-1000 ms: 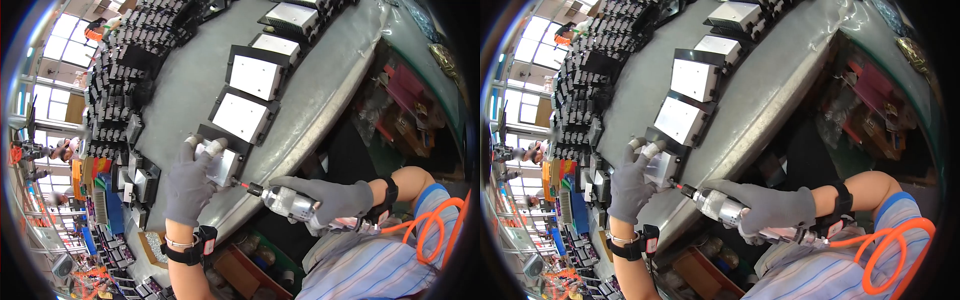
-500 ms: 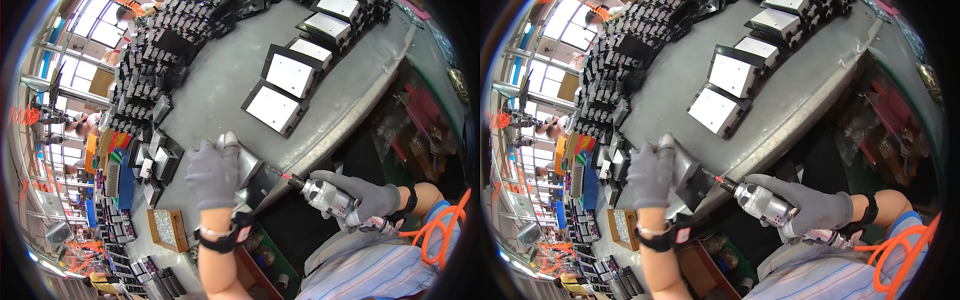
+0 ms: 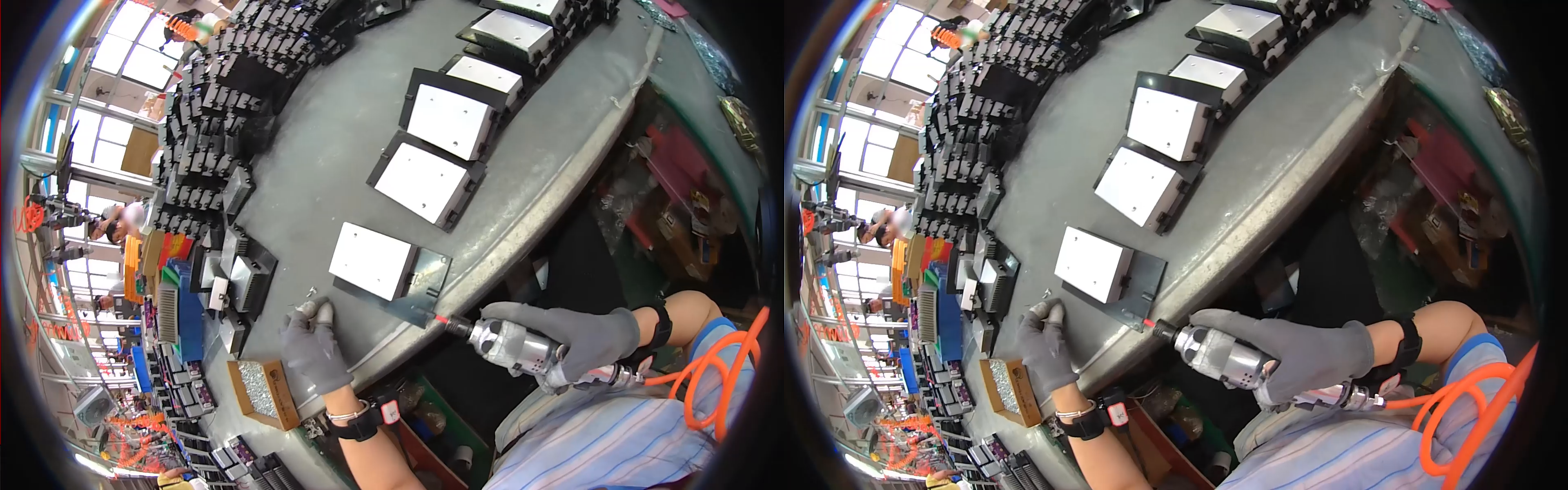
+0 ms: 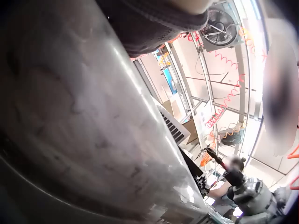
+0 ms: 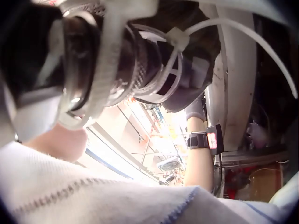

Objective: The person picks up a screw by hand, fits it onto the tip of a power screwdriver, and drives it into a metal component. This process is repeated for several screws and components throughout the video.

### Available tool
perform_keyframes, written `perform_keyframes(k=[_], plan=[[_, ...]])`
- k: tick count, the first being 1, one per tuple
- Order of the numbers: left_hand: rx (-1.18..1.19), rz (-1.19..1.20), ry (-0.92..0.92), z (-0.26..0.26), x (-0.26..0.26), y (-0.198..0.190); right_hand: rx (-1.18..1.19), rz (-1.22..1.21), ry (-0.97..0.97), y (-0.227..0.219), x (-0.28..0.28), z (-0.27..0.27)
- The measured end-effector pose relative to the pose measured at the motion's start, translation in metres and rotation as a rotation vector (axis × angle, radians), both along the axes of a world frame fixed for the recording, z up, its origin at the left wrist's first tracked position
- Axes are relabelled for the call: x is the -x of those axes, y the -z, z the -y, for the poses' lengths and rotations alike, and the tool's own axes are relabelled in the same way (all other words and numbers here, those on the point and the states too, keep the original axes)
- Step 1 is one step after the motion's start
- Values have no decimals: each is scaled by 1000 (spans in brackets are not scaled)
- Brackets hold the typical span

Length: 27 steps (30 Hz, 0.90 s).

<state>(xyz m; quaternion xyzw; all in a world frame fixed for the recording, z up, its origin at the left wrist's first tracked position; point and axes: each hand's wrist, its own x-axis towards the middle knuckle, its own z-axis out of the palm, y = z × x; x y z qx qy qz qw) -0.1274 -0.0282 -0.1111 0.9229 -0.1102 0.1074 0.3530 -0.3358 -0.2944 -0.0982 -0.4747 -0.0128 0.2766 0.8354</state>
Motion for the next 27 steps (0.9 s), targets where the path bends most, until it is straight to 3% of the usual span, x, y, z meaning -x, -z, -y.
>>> perform_keyframes(k=[4,6,8,12,17,21,24,26,27], plan=[[-42,61,-7,6,3,4,19,62,-15,9,3,0],[-25,-21,-13,6,6,-3,72,23,-43,6,1,1],[183,-53,-5,2,10,-11,51,23,-50,6,1,3],[281,38,-34,-14,9,-11,67,75,-44,16,0,1],[68,-126,4,-12,-5,-12,60,-22,-92,9,-4,-2],[-109,-64,-66,-9,-9,-6,112,72,-70,15,-2,-7],[16,110,78,-7,7,-19,154,156,-46,8,-7,-9],[807,-415,161,1,29,-27,161,176,-47,3,-10,-7],[934,-616,200,6,39,-30,156,128,-133,-5,-14,-4]])
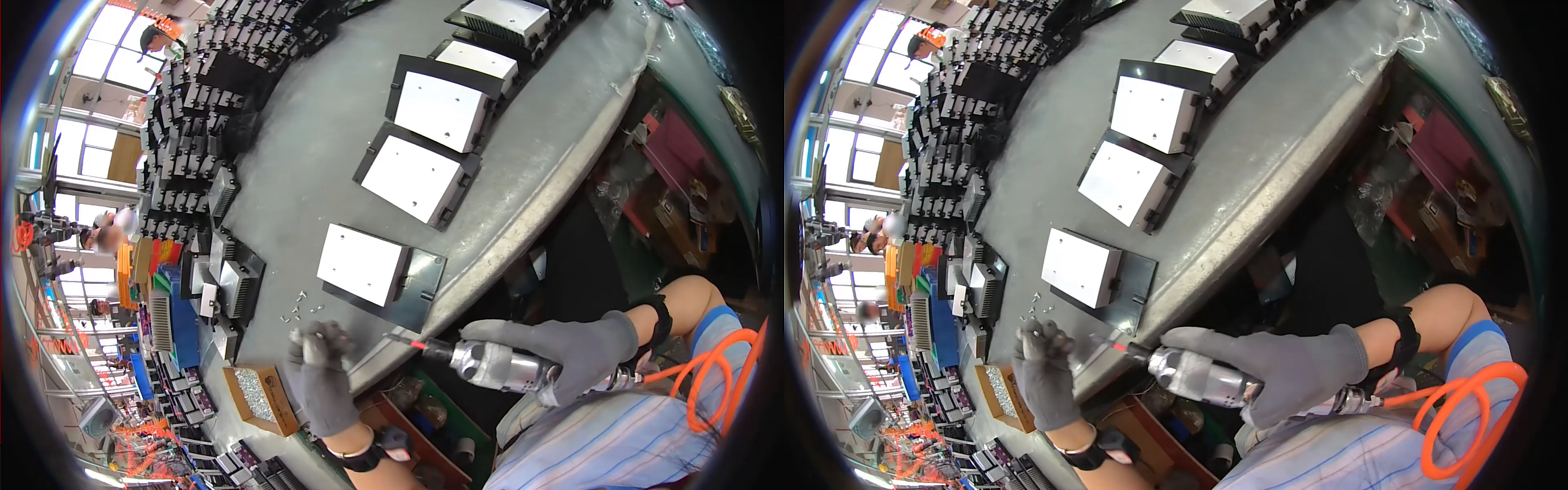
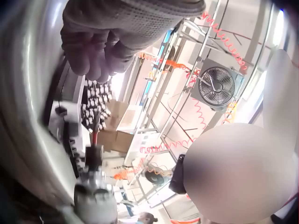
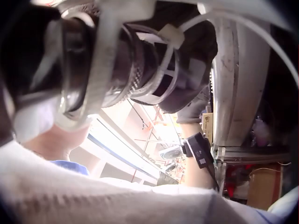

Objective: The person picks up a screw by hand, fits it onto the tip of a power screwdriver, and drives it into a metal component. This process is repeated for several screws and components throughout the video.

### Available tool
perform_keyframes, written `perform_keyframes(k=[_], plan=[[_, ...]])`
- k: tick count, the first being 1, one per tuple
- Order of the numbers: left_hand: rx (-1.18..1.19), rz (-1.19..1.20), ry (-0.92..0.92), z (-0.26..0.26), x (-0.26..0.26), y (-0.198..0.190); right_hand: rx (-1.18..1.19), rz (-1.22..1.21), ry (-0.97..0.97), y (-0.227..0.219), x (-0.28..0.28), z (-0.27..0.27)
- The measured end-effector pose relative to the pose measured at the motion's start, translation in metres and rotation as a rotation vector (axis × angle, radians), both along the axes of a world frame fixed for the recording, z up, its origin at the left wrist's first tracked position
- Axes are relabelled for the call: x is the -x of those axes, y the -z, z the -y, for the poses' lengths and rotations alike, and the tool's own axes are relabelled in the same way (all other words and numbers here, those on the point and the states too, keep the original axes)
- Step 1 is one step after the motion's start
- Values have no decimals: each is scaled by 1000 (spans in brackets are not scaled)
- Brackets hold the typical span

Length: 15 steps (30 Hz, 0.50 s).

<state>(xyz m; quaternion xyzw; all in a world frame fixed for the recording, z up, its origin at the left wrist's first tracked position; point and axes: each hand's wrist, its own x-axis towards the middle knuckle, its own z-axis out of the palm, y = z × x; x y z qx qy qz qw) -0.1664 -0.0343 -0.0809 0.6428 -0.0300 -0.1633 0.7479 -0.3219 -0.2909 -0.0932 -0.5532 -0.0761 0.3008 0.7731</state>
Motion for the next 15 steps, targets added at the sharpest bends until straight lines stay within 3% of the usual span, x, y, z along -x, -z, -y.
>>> perform_keyframes(k=[1,4,5,7,11,13,15], plan=[[-1,-7,2,7,10,-2,3,-52,-84,-6,-4,1],[254,-188,176,19,25,3,-24,37,-33,-4,-3,-7],[254,-191,177,21,28,4,-47,58,-14,-3,-1,-9],[192,-183,-14,29,36,4,-8,136,6,3,1,-11],[143,-188,-4,27,36,-1,23,78,-45,-2,-2,-8],[125,-170,145,24,33,-2,18,83,-44,1,-2,-9],[74,-169,142,22,32,-3,26,109,-39,3,-1,-9]])
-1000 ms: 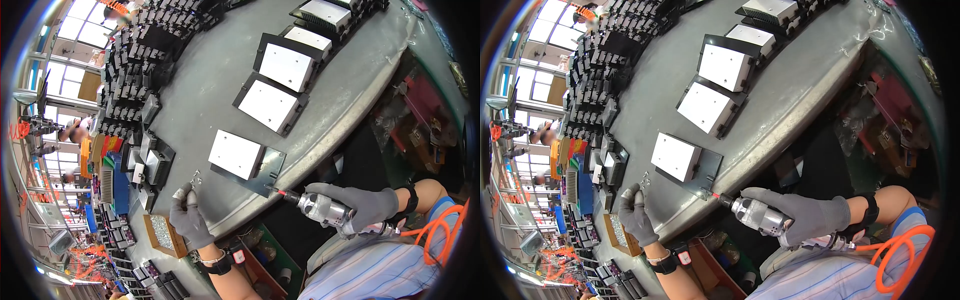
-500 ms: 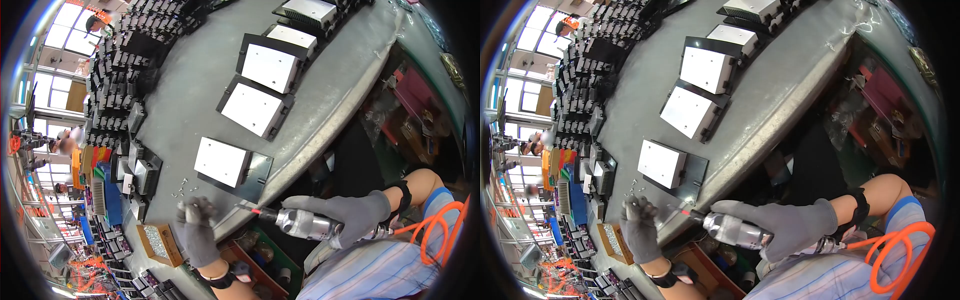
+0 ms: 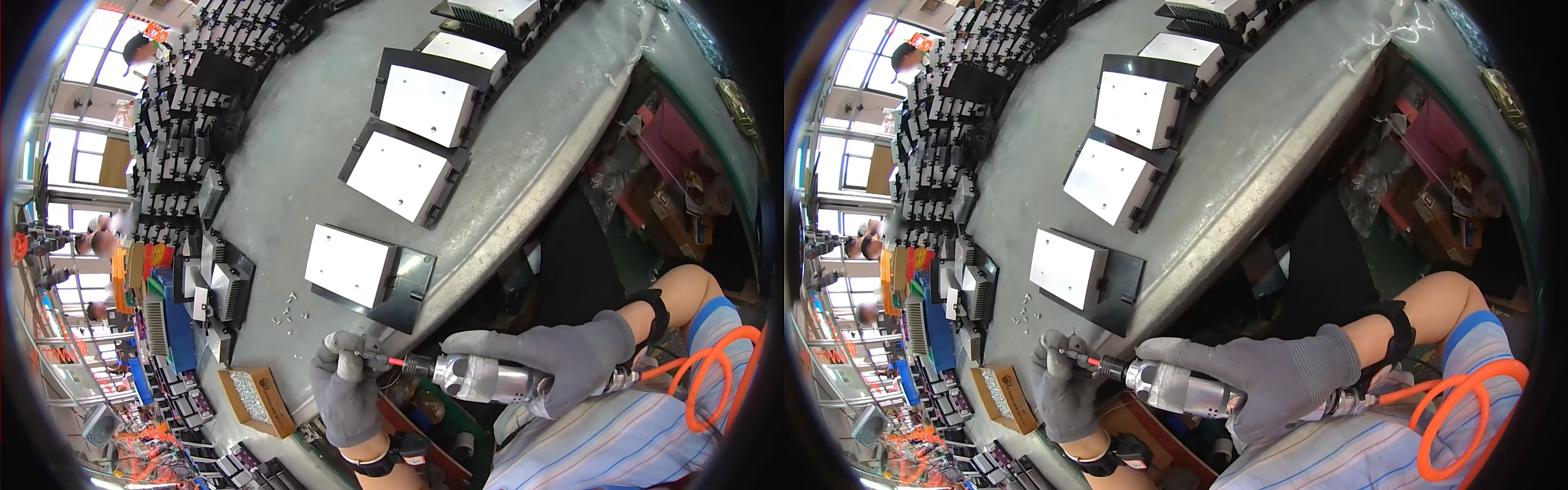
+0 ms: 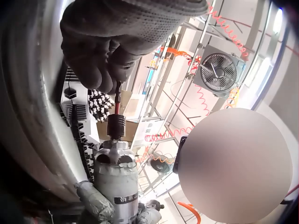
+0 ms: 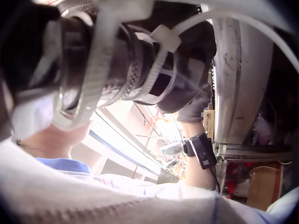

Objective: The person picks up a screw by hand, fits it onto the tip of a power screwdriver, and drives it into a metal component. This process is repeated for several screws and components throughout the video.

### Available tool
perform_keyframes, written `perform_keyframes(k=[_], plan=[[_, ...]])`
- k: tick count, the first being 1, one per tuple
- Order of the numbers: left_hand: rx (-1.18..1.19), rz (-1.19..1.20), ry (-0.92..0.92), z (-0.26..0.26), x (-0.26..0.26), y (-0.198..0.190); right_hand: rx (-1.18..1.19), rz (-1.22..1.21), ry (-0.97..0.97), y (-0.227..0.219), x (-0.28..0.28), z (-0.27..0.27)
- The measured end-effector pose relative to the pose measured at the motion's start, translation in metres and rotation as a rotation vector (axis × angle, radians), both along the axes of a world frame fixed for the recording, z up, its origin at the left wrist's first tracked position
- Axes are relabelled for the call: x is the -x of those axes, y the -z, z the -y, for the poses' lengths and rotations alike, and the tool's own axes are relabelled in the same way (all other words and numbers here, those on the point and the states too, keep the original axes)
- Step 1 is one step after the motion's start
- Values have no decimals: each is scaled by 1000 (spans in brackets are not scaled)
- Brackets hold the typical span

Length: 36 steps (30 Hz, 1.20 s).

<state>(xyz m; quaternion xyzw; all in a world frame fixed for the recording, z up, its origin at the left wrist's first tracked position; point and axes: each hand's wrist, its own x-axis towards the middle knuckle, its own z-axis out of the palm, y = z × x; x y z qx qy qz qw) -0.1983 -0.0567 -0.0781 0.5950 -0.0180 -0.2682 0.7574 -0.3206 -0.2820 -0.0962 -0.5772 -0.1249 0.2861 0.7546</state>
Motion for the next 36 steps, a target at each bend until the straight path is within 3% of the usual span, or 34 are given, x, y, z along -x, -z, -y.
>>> perform_keyframes(k=[5,7,9,10,12,13,15,16,19,21,24,26,28,29,30,31,32,33,34,36], plan=[[-52,65,-29,5,-1,-1,-9,-28,-24,-7,-3,6],[-175,215,3,6,-1,-2,-3,-64,-46,-3,-3,4],[-115,220,57,0,-6,3,-378,-129,13,12,-3,-4],[-55,226,111,-1,-7,4,-378,-129,14,12,-2,-4],[-64,188,84,-2,-3,1,-707,-414,14,4,2,-3],[-64,157,63,0,-2,0,-706,-415,21,0,3,0],[-197,193,51,10,2,-15,-53,-98,-52,-9,3,9],[-335,232,33,14,3,-20,-53,-101,-47,-11,2,11],[-295,286,152,9,-5,-20,49,-63,-103,-7,-1,13],[-274,315,196,-3,-12,-18,-520,-194,-79,11,-1,7],[-186,319,271,-5,-23,-10,-663,-346,-73,10,4,7],[-129,284,297,-3,-23,-11,-599,-243,-32,8,4,9],[-484,444,261,4,-20,-16,-232,-121,-53,-1,2,22],[-483,442,267,12,-21,-24,-148,-82,-33,1,1,27],[-748,943,272,22,-25,-34,-256,30,135,17,6,18],[-1000,1451,257,32,-29,-39,-138,10,137,16,4,24],[-997,1450,255,38,-33,-37,-19,-10,137,14,1,30],[-1150,1499,289,43,-36,-33,6,-57,142,15,-1,31],[-1306,1544,322,47,-40,-28,9,-57,138,15,-3,31],[-1367,1497,419,48,-48,-15,-33,-126,106,16,-6,33]])
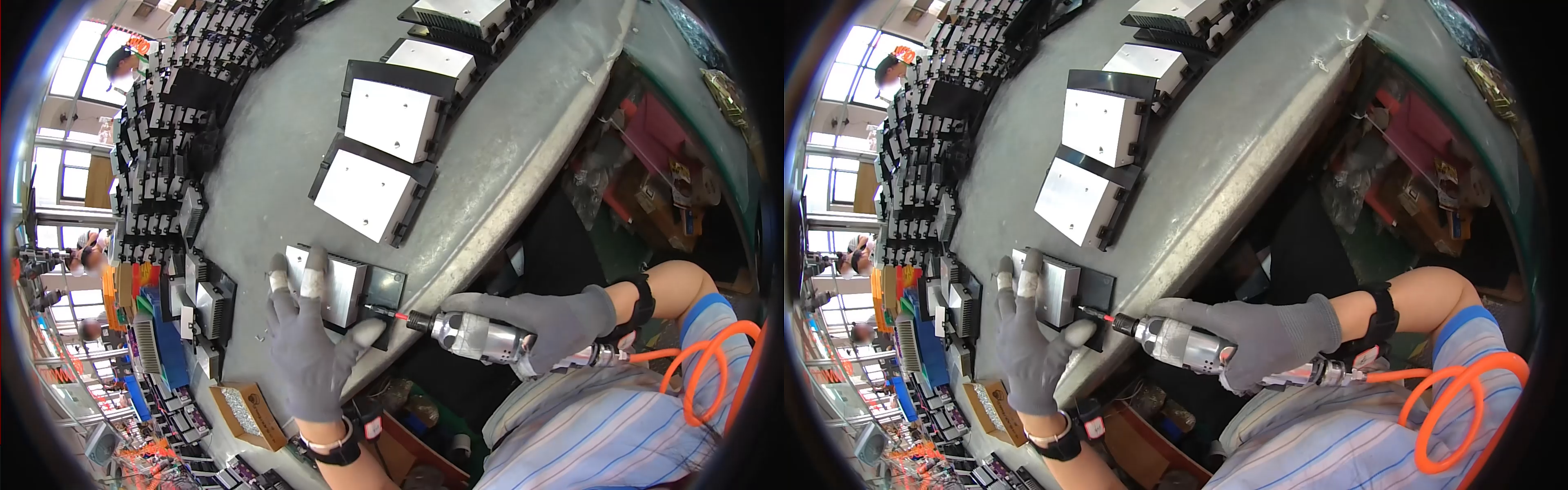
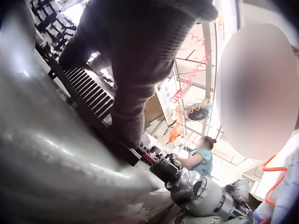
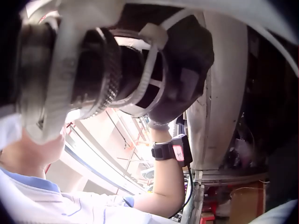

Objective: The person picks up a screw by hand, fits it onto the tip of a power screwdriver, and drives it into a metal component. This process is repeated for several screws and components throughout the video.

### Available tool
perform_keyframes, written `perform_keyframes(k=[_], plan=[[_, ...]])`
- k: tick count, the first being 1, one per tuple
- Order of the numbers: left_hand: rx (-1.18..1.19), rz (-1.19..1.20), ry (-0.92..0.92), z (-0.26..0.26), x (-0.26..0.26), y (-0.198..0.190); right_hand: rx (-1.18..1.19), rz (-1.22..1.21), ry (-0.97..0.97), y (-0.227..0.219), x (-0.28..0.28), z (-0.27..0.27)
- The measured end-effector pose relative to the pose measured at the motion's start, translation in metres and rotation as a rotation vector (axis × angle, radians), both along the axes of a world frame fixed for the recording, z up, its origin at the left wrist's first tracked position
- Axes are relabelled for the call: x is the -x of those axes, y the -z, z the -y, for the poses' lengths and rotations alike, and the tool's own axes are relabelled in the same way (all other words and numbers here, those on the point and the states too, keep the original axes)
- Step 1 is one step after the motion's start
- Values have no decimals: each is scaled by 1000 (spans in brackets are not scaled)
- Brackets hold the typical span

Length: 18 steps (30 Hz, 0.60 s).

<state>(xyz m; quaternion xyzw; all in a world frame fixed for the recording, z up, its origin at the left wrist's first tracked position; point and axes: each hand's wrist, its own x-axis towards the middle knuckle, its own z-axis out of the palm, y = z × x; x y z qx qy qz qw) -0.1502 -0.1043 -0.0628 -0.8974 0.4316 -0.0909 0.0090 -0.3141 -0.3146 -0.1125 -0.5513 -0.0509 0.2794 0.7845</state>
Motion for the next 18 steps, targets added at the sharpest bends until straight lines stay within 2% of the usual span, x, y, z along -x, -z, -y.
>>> perform_keyframes(k=[2,11,18], plan=[[53,-126,-67,5,-2,4,-22,-11,43,5,0,-3],[142,-158,-56,2,-5,11,-60,-48,48,8,-1,-3],[90,-159,-50,5,-7,4,-81,-53,65,7,-1,-4]])
